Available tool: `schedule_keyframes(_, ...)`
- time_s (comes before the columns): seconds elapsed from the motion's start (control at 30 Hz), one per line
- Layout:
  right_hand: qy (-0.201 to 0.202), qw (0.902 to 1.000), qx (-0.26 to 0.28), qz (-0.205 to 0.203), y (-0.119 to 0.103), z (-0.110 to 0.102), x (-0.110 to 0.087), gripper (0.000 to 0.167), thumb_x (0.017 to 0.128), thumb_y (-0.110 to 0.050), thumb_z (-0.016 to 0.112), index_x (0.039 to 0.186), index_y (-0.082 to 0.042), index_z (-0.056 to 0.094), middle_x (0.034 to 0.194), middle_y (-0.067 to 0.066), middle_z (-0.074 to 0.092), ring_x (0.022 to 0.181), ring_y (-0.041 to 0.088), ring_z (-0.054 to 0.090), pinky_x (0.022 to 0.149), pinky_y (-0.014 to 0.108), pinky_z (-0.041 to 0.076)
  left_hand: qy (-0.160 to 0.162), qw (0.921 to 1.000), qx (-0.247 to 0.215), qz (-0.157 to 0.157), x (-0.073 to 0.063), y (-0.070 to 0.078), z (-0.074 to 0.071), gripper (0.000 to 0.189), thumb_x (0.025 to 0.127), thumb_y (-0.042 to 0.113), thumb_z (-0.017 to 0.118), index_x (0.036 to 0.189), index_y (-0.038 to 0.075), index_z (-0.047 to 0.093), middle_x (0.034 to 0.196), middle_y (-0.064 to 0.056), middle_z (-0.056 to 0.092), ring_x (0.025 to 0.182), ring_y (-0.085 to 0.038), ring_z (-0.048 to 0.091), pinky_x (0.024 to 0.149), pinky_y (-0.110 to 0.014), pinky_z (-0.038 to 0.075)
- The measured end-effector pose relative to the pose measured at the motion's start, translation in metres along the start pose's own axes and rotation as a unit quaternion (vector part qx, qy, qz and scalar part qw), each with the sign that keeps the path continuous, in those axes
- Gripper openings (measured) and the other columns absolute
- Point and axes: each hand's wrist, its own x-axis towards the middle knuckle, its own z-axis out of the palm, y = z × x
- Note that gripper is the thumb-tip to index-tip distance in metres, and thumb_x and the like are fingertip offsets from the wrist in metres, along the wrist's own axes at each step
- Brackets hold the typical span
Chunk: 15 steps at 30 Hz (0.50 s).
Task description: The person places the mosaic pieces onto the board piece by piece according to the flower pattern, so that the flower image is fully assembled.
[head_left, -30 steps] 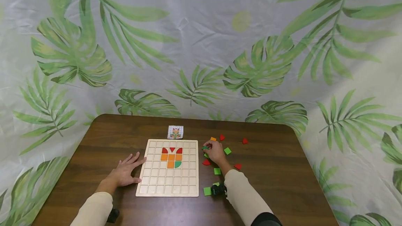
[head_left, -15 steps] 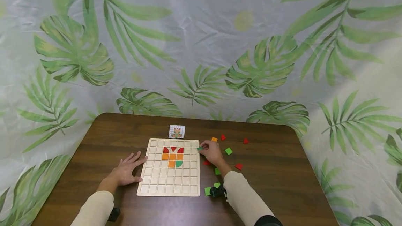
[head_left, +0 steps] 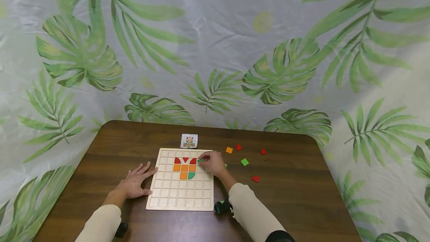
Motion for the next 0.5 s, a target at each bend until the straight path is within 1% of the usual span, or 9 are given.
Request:
schedule_keyframes(0.1, -0.016, 0.9998, 0.011, -0.006, -0.005, 0.009, 0.002, 0.006, 0.080, -0.002, 0.076, 0.086, -0.002, 0.075, 0.076, 0.003, 0.068, 0.063, 0.006, 0.051, 0.059, 0.020, 0.046, 0.002, 1.0000, 0.000, 0.001, 0.000, 0.000, 0.000, 0.083, 0.076, 0.038, 0.078, 0.147, 0.014, 0.041, 0.154, -0.024, 0.025, 0.140, -0.050, 0.018, 0.103, -0.074, 0.014)
schedule_keyframes(0.23, -0.044, 0.9989, 0.016, 0.003, -0.013, 0.018, 0.005, 0.006, 0.083, -0.005, 0.074, 0.088, -0.004, 0.075, 0.081, 0.001, 0.068, 0.067, 0.005, 0.053, 0.063, 0.020, 0.047, 0.004, 1.0000, 0.000, 0.002, 0.000, 0.000, -0.001, 0.083, 0.076, 0.037, 0.078, 0.147, 0.013, 0.041, 0.154, -0.024, 0.025, 0.140, -0.050, 0.018, 0.103, -0.074, 0.014)
schedule_keyframes(0.3, -0.053, 0.9985, 0.015, 0.001, -0.016, 0.021, 0.006, 0.005, 0.083, -0.005, 0.074, 0.089, -0.005, 0.075, 0.083, 0.001, 0.068, 0.068, 0.006, 0.053, 0.064, 0.021, 0.048, 0.004, 1.0000, 0.000, 0.003, 0.000, 0.000, 0.000, 0.083, 0.077, 0.037, 0.078, 0.147, 0.013, 0.041, 0.154, -0.024, 0.025, 0.140, -0.050, 0.018, 0.103, -0.074, 0.014)
schedule_keyframes(0.5, -0.068, 0.9977, 0.009, -0.003, -0.026, 0.033, 0.006, 0.004, 0.084, -0.007, 0.074, 0.088, -0.005, 0.075, 0.077, -0.002, 0.066, 0.066, 0.005, 0.051, 0.061, 0.019, 0.046, 0.002, 1.0000, 0.002, 0.001, 0.000, 0.000, 0.000, 0.083, 0.077, 0.036, 0.078, 0.147, 0.014, 0.040, 0.155, -0.024, 0.024, 0.140, -0.049, 0.018, 0.103, -0.074, 0.014)
